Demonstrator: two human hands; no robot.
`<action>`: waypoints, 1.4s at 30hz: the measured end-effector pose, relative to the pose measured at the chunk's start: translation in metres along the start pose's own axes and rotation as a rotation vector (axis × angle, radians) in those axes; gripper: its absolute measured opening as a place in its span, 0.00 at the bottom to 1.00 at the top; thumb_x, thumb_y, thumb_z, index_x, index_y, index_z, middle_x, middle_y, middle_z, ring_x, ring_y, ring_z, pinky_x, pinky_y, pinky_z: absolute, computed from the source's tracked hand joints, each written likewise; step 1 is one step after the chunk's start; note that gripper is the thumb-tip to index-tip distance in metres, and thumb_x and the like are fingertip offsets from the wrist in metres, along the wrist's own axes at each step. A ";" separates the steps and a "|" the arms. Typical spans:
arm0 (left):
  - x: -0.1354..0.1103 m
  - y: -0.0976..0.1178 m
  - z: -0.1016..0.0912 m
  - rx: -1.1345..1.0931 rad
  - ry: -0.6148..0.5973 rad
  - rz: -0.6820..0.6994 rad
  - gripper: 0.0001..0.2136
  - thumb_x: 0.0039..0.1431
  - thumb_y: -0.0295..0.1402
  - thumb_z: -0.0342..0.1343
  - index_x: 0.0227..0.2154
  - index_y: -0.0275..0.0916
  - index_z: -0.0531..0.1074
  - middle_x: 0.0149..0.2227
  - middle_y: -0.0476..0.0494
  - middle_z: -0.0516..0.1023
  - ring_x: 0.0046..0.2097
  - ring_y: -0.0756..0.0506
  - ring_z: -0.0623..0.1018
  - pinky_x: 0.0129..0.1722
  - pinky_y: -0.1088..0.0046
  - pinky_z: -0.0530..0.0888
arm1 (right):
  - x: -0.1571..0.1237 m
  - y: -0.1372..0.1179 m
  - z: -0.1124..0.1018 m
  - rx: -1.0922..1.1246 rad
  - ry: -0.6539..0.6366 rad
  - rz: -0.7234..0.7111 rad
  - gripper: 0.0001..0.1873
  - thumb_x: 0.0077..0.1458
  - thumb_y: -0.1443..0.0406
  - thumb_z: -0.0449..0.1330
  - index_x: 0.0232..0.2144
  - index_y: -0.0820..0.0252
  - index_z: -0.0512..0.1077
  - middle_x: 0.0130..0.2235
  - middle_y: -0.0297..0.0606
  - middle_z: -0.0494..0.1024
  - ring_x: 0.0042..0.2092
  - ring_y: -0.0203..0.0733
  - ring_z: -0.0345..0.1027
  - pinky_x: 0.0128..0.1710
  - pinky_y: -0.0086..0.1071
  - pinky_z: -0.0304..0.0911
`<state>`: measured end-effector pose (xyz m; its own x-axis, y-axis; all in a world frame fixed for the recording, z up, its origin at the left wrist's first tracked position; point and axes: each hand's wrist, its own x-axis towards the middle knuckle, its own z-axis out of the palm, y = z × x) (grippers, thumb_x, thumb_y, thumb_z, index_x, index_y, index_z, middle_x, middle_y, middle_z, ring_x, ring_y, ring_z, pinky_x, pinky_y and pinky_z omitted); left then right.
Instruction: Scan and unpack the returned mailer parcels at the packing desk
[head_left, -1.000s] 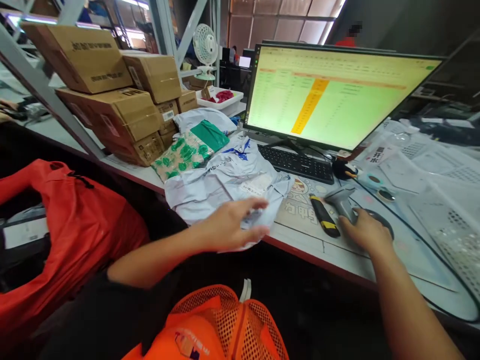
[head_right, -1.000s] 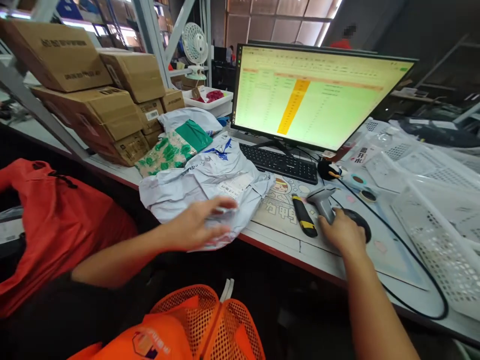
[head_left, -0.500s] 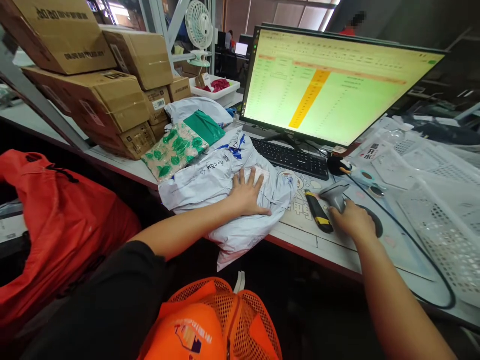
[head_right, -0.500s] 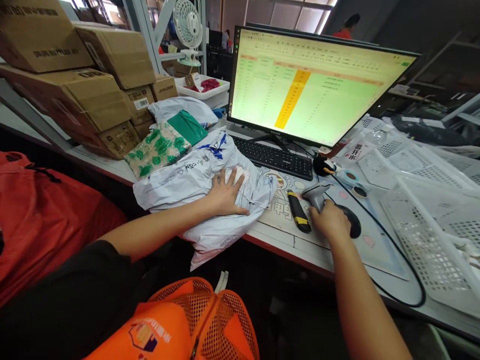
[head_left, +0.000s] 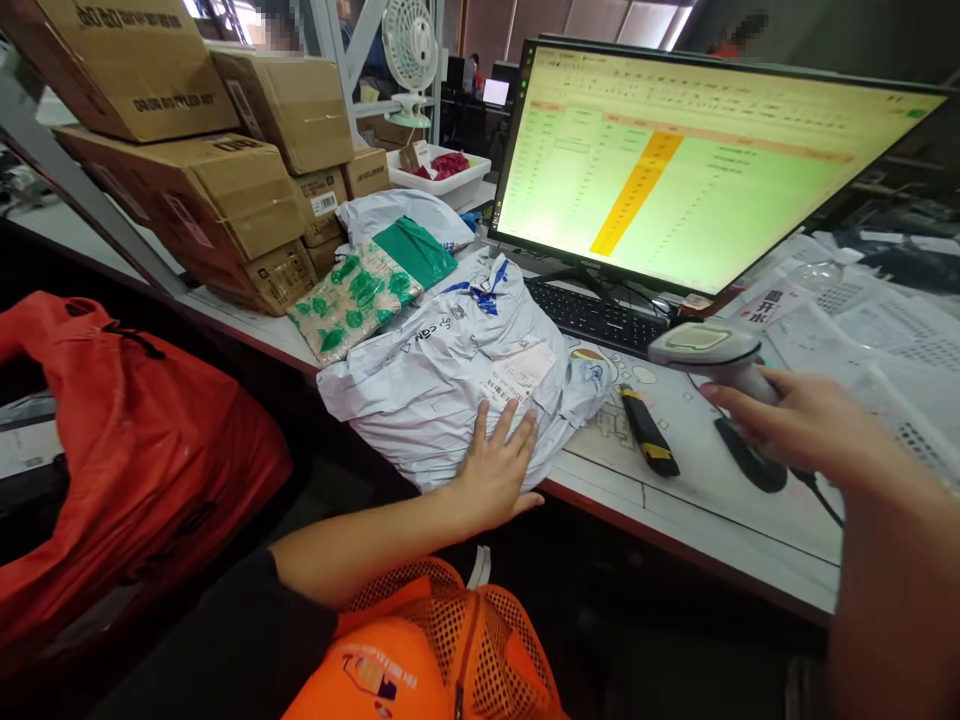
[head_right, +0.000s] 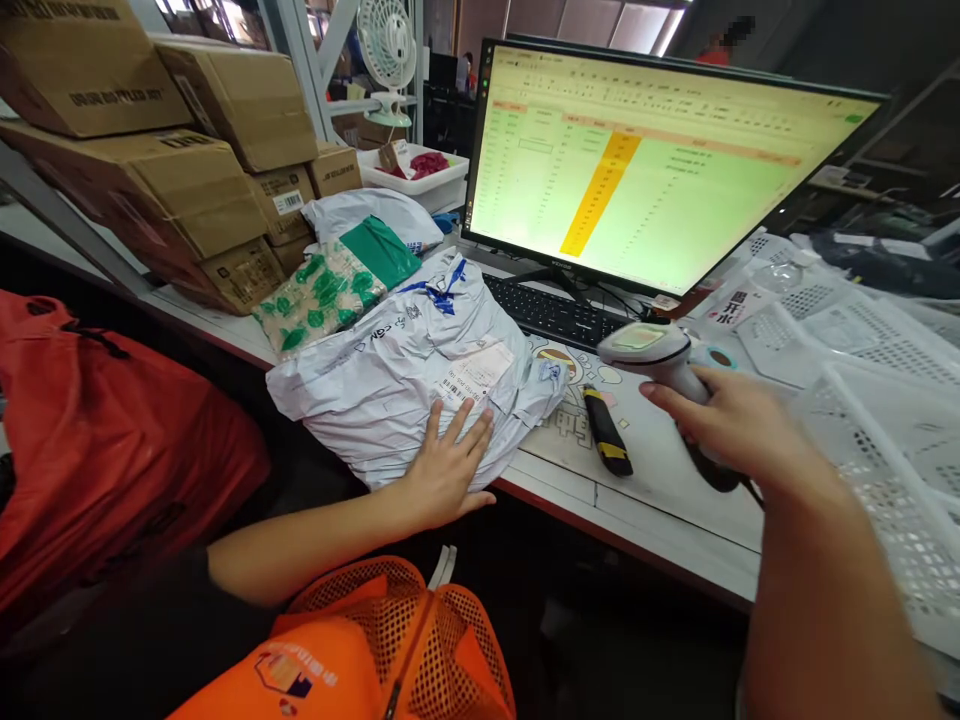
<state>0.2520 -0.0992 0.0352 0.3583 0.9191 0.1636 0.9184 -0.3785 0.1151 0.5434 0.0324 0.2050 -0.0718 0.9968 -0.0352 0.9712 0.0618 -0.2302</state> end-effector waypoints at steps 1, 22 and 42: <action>0.000 0.001 0.002 -0.001 0.004 -0.003 0.43 0.63 0.59 0.58 0.73 0.36 0.60 0.77 0.36 0.51 0.78 0.26 0.45 0.74 0.30 0.44 | -0.007 -0.010 -0.008 0.036 -0.061 -0.030 0.28 0.51 0.37 0.60 0.32 0.54 0.71 0.24 0.42 0.75 0.25 0.46 0.68 0.26 0.37 0.61; -0.012 -0.038 -0.011 -0.092 0.172 -0.218 0.41 0.61 0.61 0.59 0.70 0.40 0.64 0.74 0.24 0.55 0.74 0.23 0.56 0.70 0.41 0.63 | -0.032 -0.086 0.015 0.137 -0.219 -0.628 0.26 0.61 0.41 0.60 0.40 0.55 0.79 0.24 0.34 0.75 0.25 0.40 0.65 0.29 0.33 0.61; -0.010 -0.025 -0.009 -0.340 0.173 -0.316 0.36 0.55 0.55 0.68 0.66 0.57 0.70 0.79 0.43 0.30 0.75 0.16 0.28 0.72 0.31 0.46 | -0.036 -0.105 0.013 0.020 -0.364 -0.649 0.25 0.61 0.41 0.57 0.38 0.55 0.75 0.28 0.37 0.78 0.28 0.45 0.70 0.27 0.35 0.60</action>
<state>0.2236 -0.1001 0.0396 0.0112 0.9740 0.2261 0.8604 -0.1246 0.4942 0.4411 -0.0111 0.2177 -0.7039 0.6801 -0.2051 0.7037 0.6283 -0.3316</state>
